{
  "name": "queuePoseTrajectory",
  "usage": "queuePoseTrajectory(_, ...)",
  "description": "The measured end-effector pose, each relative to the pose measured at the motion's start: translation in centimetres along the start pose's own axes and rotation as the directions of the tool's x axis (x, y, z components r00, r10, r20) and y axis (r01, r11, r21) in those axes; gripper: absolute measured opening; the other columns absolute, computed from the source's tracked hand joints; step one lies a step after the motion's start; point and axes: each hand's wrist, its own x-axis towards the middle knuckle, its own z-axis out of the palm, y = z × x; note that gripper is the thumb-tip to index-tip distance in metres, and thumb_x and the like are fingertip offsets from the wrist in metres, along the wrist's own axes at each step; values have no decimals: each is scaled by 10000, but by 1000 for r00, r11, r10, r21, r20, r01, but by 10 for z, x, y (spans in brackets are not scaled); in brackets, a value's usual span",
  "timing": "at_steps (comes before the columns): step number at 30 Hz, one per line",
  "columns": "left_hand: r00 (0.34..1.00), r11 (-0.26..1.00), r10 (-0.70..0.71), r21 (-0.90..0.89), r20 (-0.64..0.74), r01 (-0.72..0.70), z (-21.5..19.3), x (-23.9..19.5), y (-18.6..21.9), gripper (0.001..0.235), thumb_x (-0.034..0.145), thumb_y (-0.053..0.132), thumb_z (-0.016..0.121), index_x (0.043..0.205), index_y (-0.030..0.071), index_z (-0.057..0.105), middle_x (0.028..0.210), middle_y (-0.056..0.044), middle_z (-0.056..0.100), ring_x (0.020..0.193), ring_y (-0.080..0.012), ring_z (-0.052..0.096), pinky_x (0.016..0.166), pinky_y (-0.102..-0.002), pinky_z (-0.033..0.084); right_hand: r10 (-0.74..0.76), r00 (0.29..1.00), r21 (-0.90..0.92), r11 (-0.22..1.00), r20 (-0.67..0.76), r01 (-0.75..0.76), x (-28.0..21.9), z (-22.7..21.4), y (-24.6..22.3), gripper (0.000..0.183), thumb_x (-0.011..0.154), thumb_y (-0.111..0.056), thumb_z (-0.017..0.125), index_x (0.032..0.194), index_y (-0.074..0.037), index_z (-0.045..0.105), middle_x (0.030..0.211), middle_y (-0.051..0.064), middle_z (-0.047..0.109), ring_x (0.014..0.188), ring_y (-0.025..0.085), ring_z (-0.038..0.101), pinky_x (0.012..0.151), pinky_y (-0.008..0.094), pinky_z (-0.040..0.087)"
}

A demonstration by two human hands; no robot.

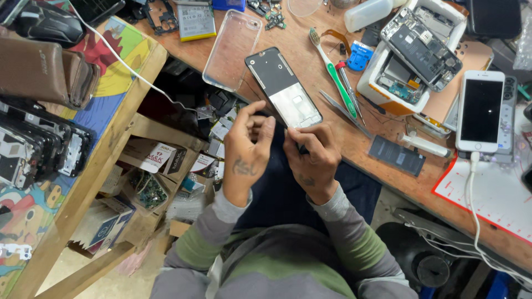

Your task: The person disassembles a smartphone by prying open the back cover and removing the battery. They then use a screwdriver to unscrew and remove a small internal component from the phone's chassis.

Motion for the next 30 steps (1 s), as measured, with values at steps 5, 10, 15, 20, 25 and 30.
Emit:
queuePoseTrajectory(5,1000,991,-28,-130,-9,26,18,8,-19,486,943,121,744,1336,-61,525,852,-69,709,720,-92,669,624,-237,548,-14,994,-23,1000,105,16,-4,-7,-8,209,833,19,864,984,-45,735,916,73,682,856,240,656,735,356,527)
queuePoseTrajectory(10,996,993,2,-117,-90,-12,27,12,-25,635,898,67,782,1419,-45,437,824,-56,647,694,-91,646,622,-226,542,48,981,-134,991,186,-23,9,-45,0,238,854,-81,862,1047,-33,731,1038,135,687,976,304,648,840,400,528)
queuePoseTrajectory(15,987,989,42,-134,-157,-64,31,12,-25,740,898,24,738,1521,-26,342,886,-58,630,726,-94,631,662,-230,545,185,952,-453,890,243,-57,25,-92,26,224,963,-160,798,1136,-29,744,1100,151,681,1030,331,608,917,423,486)
queuePoseTrajectory(20,987,993,50,-102,-151,-66,36,13,-22,817,873,36,769,1545,-17,308,889,-54,612,738,-98,624,666,-238,540,235,932,-553,832,277,-46,23,-96,39,233,932,-203,819,1093,-51,744,1002,118,679,968,314,601,877,434,431)
queuePoseTrajectory(25,980,992,123,-19,-159,-128,38,15,-20,796,891,46,770,1549,-37,329,872,-45,611,738,-103,609,675,-244,530,304,909,-512,850,285,-123,21,-93,43,170,928,-154,808,1045,-68,722,906,50,691,870,255,616,836,431,413)
queuePoseTrajectory(30,984,995,76,-45,-162,-84,44,18,-15,724,886,38,711,1525,-77,392,858,-42,622,699,-88,596,630,-233,519,352,879,-465,867,321,-178,21,-95,43,177,931,-121,782,1063,-49,688,881,60,680,866,265,621,825,423,423)
